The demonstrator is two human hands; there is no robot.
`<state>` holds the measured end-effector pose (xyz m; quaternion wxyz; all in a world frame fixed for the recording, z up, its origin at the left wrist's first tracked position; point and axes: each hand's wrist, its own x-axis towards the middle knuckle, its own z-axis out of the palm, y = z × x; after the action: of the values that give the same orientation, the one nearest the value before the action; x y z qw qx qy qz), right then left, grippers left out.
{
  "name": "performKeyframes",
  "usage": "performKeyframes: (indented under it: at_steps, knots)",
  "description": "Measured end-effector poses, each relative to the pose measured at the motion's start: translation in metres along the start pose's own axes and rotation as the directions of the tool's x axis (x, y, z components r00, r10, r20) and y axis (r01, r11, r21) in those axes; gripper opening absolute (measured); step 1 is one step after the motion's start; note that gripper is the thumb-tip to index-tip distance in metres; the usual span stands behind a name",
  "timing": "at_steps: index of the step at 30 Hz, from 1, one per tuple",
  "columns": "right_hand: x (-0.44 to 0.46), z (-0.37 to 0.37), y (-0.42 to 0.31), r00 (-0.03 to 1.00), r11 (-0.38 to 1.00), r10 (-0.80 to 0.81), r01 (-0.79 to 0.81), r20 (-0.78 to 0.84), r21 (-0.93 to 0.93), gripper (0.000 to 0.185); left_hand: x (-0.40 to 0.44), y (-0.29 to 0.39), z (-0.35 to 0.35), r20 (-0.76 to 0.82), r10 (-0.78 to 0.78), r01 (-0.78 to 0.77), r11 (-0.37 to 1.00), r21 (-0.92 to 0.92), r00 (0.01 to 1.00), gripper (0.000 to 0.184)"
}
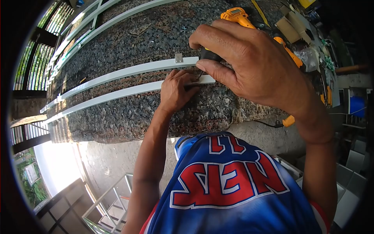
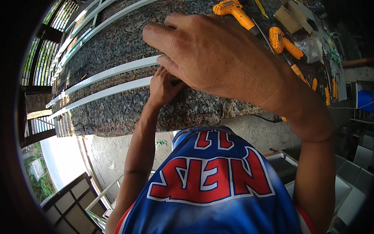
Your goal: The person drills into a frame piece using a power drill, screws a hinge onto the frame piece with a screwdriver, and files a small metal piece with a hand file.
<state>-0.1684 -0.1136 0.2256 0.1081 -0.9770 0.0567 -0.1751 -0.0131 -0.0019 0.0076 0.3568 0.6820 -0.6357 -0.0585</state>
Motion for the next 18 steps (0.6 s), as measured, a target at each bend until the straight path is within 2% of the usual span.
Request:
performKeyframes:
  at_steps: [8, 11, 14, 18]
  knots:
    - [-0.0011, -0.0002, 0.0024, 1.0, 1.0, -0.019, 0.019, -0.012, 0.023, 0.029, -0.0002, 0.001, 0.0062, -0.041, -0.014, 0.013, 1.0, -0.01, 0.999, 0.023]
    - [-0.0014, -0.0041, 0.0014, 1.0, 0.996, 0.004, -0.006, 0.025, 0.084, 0.028, 0.0002, 0.0077, 0.0031, -0.007, -0.103, 0.103, 0.994, -0.031, 0.995, 0.023]
    - [-0.0004, -0.0008, 0.0041, 0.998, 0.997, -0.06, 0.059, 0.002, 0.055, 0.026, -0.0009, 0.0061, 0.0033, -0.01, -0.065, 0.065, 0.998, -0.006, 0.998, 0.024]
    - [0.0006, -0.0035, 0.0058, 0.996, 0.991, -0.08, 0.077, 0.028, 0.11, 0.023, -0.0016, 0.0056, 0.0046, -0.021, -0.067, 0.067, 0.998, -0.016, 0.998, 0.024]
